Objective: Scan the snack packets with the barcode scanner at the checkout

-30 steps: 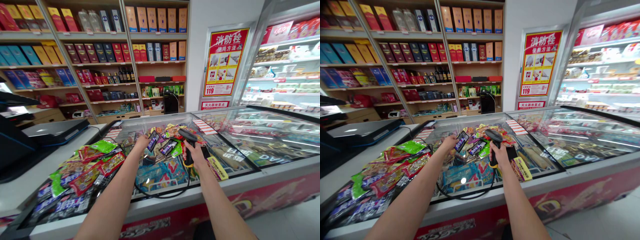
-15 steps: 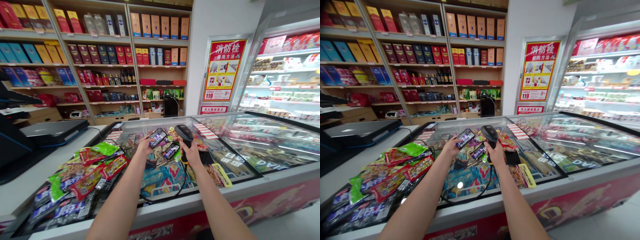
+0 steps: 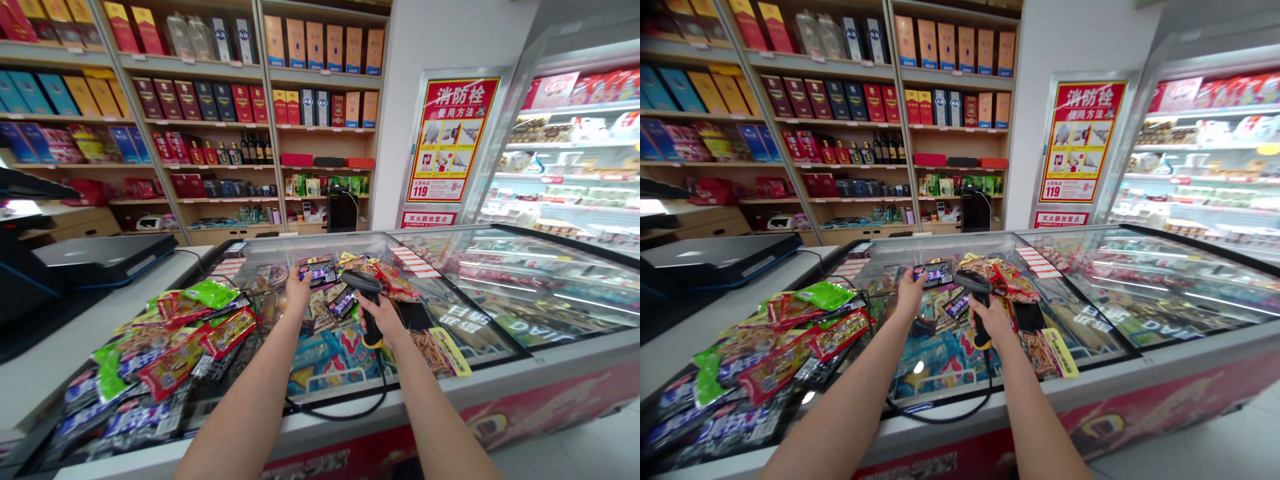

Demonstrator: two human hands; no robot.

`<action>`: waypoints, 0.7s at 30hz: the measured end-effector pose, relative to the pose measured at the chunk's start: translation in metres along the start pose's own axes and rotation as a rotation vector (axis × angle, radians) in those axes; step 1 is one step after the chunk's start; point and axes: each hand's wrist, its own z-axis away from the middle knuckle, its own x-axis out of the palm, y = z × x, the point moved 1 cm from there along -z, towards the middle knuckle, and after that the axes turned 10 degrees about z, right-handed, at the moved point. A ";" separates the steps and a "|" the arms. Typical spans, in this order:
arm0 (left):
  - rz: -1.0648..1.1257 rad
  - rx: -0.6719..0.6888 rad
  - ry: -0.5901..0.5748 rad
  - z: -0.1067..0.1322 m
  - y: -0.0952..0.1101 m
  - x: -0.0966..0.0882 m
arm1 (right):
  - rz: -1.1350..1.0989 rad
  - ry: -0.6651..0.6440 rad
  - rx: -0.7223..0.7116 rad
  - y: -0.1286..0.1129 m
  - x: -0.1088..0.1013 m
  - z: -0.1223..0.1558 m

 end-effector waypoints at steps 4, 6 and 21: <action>-0.013 0.017 0.003 -0.003 -0.007 -0.001 | 0.044 -0.019 0.028 0.006 0.001 0.001; -0.017 0.013 0.009 -0.002 -0.008 0.000 | 0.043 -0.016 0.013 0.007 -0.001 0.002; -0.065 -0.021 0.045 0.003 -0.004 0.001 | 0.079 -0.028 0.007 0.015 -0.004 0.000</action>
